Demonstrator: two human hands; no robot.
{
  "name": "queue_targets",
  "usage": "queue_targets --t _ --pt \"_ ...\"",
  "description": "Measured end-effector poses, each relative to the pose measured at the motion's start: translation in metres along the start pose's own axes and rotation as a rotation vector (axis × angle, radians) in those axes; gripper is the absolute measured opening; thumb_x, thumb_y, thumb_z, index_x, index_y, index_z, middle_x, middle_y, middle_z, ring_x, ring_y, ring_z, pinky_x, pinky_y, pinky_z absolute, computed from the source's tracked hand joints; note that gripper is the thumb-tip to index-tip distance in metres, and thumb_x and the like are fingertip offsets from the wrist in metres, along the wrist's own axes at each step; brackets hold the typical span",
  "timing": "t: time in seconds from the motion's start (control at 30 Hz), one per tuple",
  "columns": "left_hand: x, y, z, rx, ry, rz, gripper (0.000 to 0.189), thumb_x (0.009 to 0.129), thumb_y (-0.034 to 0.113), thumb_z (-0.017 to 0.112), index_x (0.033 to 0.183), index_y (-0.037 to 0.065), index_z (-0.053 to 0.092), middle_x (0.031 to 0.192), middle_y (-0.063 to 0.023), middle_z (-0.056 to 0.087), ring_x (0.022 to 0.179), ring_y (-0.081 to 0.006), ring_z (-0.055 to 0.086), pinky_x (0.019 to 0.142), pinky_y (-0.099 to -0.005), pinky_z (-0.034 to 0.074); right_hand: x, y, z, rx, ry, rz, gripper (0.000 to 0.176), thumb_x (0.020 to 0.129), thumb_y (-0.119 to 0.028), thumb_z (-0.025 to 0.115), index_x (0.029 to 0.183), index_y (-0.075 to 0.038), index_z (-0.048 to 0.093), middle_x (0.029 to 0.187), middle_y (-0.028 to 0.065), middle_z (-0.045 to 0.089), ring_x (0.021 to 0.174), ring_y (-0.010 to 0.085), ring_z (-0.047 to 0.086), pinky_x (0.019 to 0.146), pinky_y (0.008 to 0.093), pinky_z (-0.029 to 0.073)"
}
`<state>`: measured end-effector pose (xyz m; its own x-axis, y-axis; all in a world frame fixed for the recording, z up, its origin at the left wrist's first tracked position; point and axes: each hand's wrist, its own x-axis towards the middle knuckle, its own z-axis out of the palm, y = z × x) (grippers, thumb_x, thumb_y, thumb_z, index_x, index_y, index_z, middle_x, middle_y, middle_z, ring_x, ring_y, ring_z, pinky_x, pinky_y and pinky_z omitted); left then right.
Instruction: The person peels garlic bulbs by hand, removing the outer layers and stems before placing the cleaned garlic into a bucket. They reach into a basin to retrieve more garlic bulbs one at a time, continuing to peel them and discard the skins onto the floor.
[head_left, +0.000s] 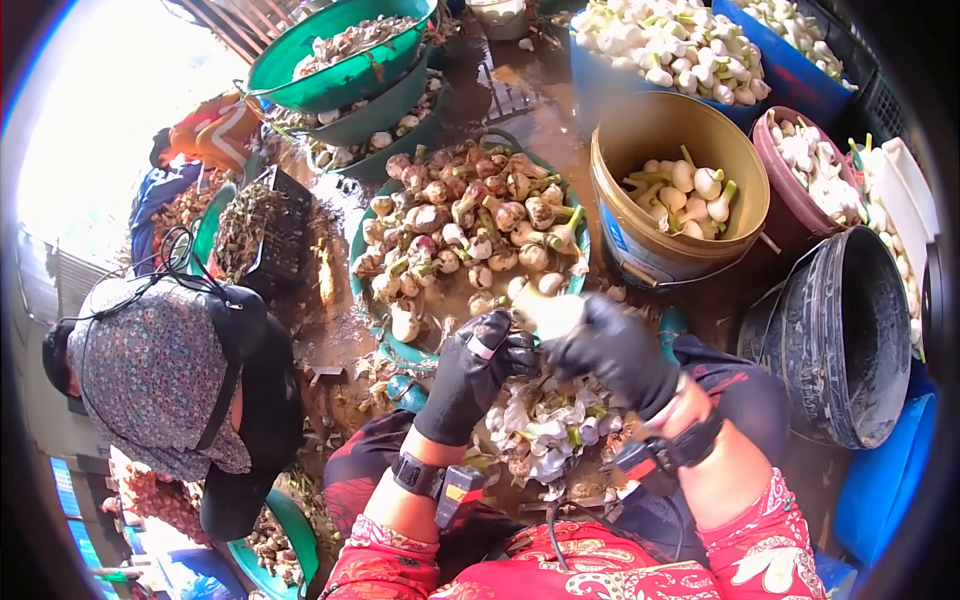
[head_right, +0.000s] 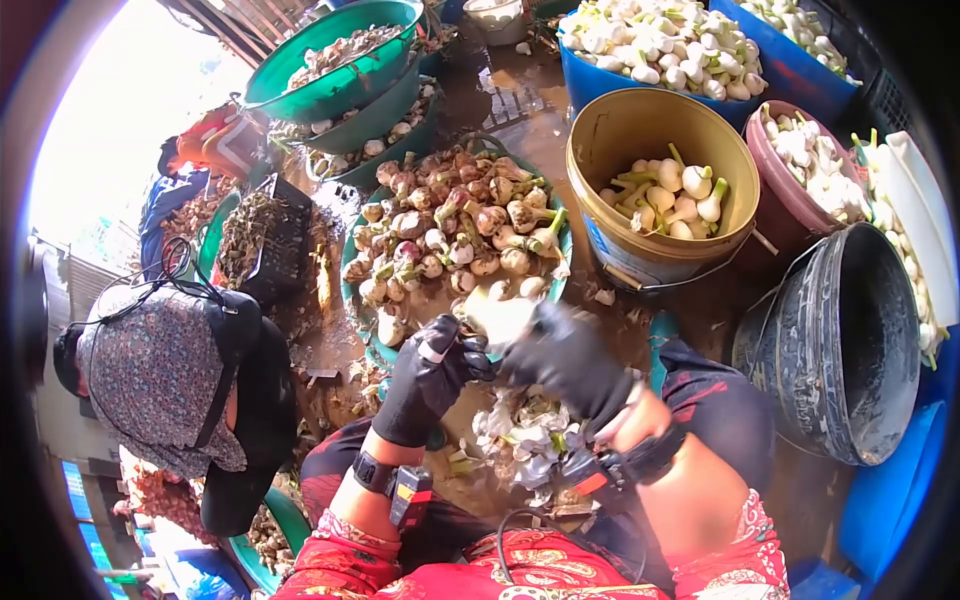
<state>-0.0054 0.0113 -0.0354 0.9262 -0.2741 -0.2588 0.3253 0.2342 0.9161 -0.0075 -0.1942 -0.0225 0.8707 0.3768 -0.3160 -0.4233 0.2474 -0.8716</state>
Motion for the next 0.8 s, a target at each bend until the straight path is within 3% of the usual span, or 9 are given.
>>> queue_targets --t 0.03,0.13,0.23,0.33,0.4,0.53,0.63,0.77,0.8 --pt "0.001 -0.004 -0.001 -0.180 -0.037 -0.040 0.022 0.092 0.020 0.053 0.095 -0.001 0.057 0.088 -0.0045 0.059 0.072 -0.0117 0.057 0.066 -0.0250 0.048 0.009 0.005 -0.019 0.053 0.011 -0.229 0.029 0.090 -0.013 0.058 0.115 0.000 0.053 0.102 0.0081 0.062 0.085 0.0137 0.062 0.070 0.0285 0.054" --pt "0.002 -0.044 -0.012 0.470 -0.119 -0.283 0.013 0.083 0.007 0.057 0.089 -0.003 0.061 0.088 -0.0097 0.065 0.077 -0.0152 0.060 0.074 -0.0287 0.049 0.008 -0.042 -0.045 0.513 0.184 -0.463 0.041 0.097 -0.032 0.045 0.123 0.000 0.046 0.108 0.0165 0.061 0.096 0.0256 0.062 0.087 0.0396 0.050" --pt "0.006 -0.089 -0.027 0.993 -0.133 -0.071 0.021 0.078 0.004 0.057 0.097 0.001 0.063 0.087 -0.0128 0.067 0.085 -0.0196 0.062 0.077 -0.0341 0.048 -0.001 -0.038 -0.046 0.480 0.256 -0.427 0.040 0.095 -0.029 0.049 0.122 0.001 0.048 0.107 0.0164 0.061 0.093 0.0244 0.063 0.083 0.0376 0.052" --pt "0.029 -0.091 -0.057 1.135 0.046 -0.025 0.030 0.078 0.019 0.064 0.101 0.002 0.061 0.103 -0.0238 0.060 0.098 -0.0390 0.058 0.085 -0.0418 0.046 -0.002 -0.028 -0.035 0.166 0.316 -0.256 0.037 0.093 -0.024 0.052 0.120 0.001 0.050 0.105 0.0152 0.062 0.088 0.0217 0.064 0.078 0.0337 0.054" --pt "0.057 -0.108 -0.102 1.268 0.101 0.160 0.035 0.078 0.022 0.066 0.105 0.001 0.059 0.110 -0.0242 0.058 0.102 -0.0397 0.056 0.089 -0.0438 0.045 0.001 -0.032 -0.031 0.047 0.330 -0.131 0.027 0.092 -0.015 0.055 0.113 0.000 0.055 0.095 0.0069 0.062 0.078 0.0133 0.063 0.069 0.0274 0.055" --pt "0.088 -0.112 -0.142 1.709 0.288 -0.282 0.065 0.072 0.036 0.068 0.124 0.006 0.044 0.119 -0.0227 0.055 0.110 -0.0391 0.053 0.089 -0.0490 0.043 0.001 -0.036 -0.026 0.040 0.301 -0.128 0.027 0.090 -0.014 0.058 0.113 0.001 0.055 0.094 0.0043 0.062 0.080 0.0099 0.060 0.070 0.0255 0.053" --pt "0.089 -0.127 -0.179 1.648 0.197 -0.497 0.060 0.070 0.034 0.066 0.120 0.007 0.046 0.100 -0.0214 0.065 0.096 -0.0365 0.062 0.088 -0.0488 0.043 0.007 -0.033 -0.027 0.026 0.316 -0.066 0.027 0.089 -0.012 0.059 0.113 0.001 0.055 0.094 0.0033 0.062 0.080 0.0084 0.059 0.071 0.0247 0.052" --pt "0.089 -0.132 -0.194 1.570 0.217 -0.300 0.037 0.075 0.019 0.060 0.110 0.008 0.064 0.088 -0.0203 0.067 0.086 -0.0305 0.066 0.077 -0.0433 0.048 0.016 -0.023 -0.022 -0.048 0.306 -0.034 0.027 0.088 -0.010 0.060 0.112 0.000 0.055 0.092 0.0021 0.061 0.074 0.0059 0.055 0.064 0.0206 0.048" --pt "0.085 -0.121 -0.185 1.233 0.240 -0.214 0.032 0.077 0.015 0.059 0.108 0.007 0.065 0.086 -0.0169 0.067 0.082 -0.0257 0.065 0.074 -0.0386 0.049 0.020 -0.018 -0.021 -0.108 0.283 -0.036 0.028 0.087 -0.009 0.061 0.113 0.000 0.055 0.090 0.0016 0.060 0.070 0.0051 0.054 0.060 0.0190 0.045"
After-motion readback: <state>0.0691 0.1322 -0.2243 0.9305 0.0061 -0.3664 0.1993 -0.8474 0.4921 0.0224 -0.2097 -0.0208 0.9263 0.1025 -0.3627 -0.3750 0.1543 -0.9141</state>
